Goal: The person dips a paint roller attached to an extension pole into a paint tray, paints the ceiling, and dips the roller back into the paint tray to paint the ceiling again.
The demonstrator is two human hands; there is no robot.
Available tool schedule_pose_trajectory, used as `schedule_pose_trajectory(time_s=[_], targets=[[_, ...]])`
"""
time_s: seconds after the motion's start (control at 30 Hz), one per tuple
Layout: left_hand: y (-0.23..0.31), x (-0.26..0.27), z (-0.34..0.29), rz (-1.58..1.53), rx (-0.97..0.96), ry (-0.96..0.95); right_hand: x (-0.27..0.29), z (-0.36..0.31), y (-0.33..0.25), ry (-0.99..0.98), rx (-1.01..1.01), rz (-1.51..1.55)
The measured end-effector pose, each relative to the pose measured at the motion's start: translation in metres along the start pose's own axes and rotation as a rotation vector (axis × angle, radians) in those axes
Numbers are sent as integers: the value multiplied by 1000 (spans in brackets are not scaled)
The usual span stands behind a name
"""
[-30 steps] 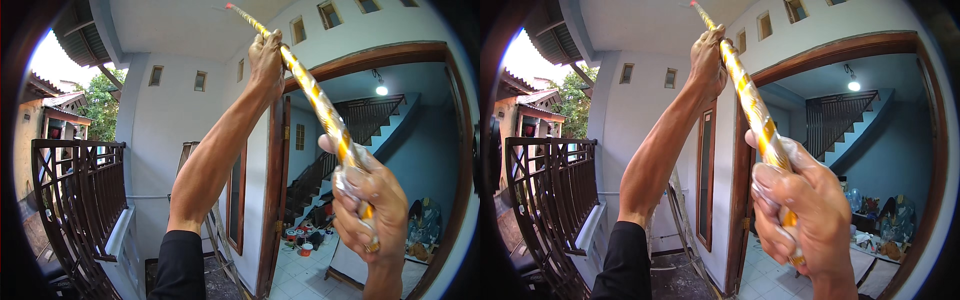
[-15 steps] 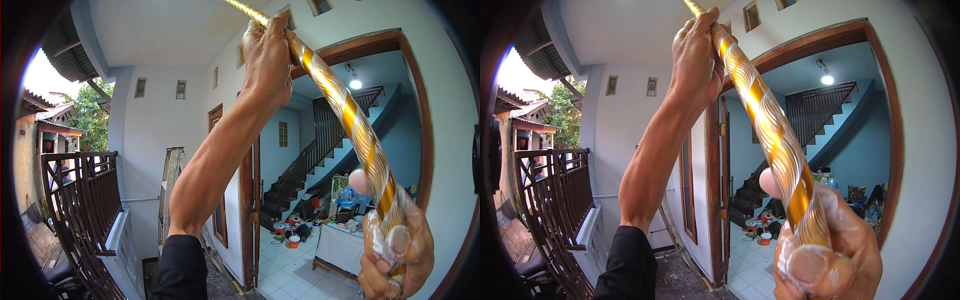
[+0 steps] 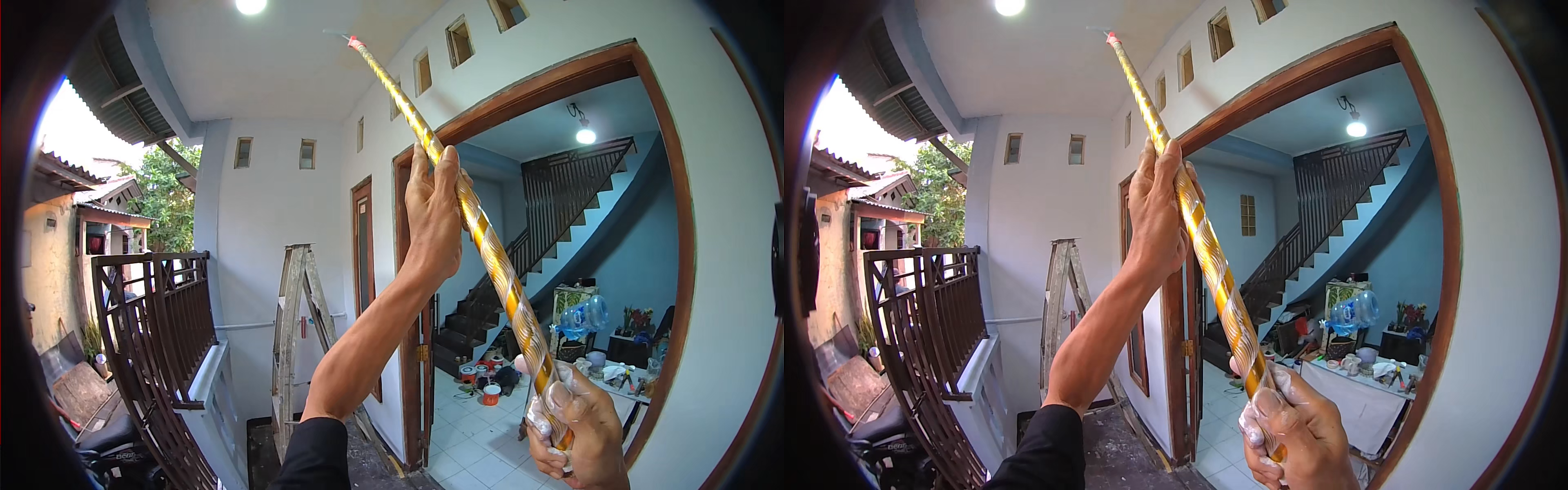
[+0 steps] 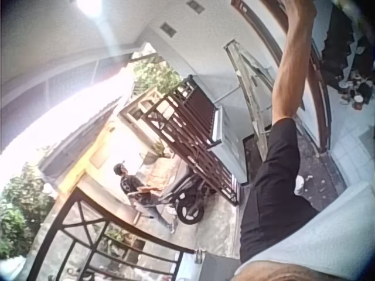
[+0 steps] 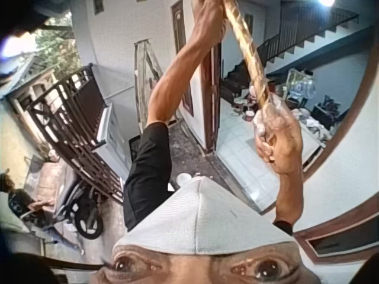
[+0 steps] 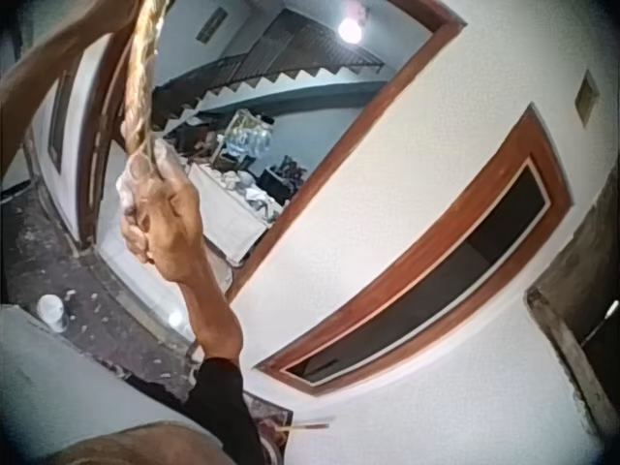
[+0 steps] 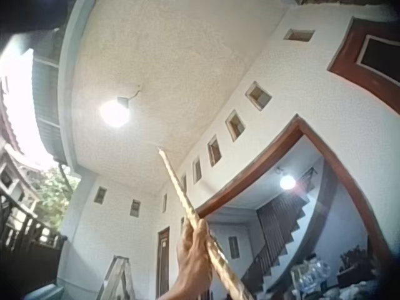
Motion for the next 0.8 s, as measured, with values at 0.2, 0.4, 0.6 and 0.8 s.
schedule_pose_trajectory(time_s=[0.2, 0.4, 0.6, 0.8], targets=[[-18, 4, 8, 23, -1, -30, 10, 25, 7, 89, -16, -101], [-28, -7, 15, 7, -6, -75, 24, 29, 0, 181, 45, -181], [-31, -22, 22, -22, -23, -99, 28, 25, -8, 170, 116, -157], [-29, -35, 46, 33, -75, -137, 24, 27, -28, 145, 138, -74]])
Point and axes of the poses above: each hand's wrist, its own z-axis towards the middle knuckle, its own x-axis out of the back of the hand, y = z × x, the point moved 10 cm from there along z, towards the middle knuckle, and after that the axes turned 13 degrees about -x, right-handed, at the moved point
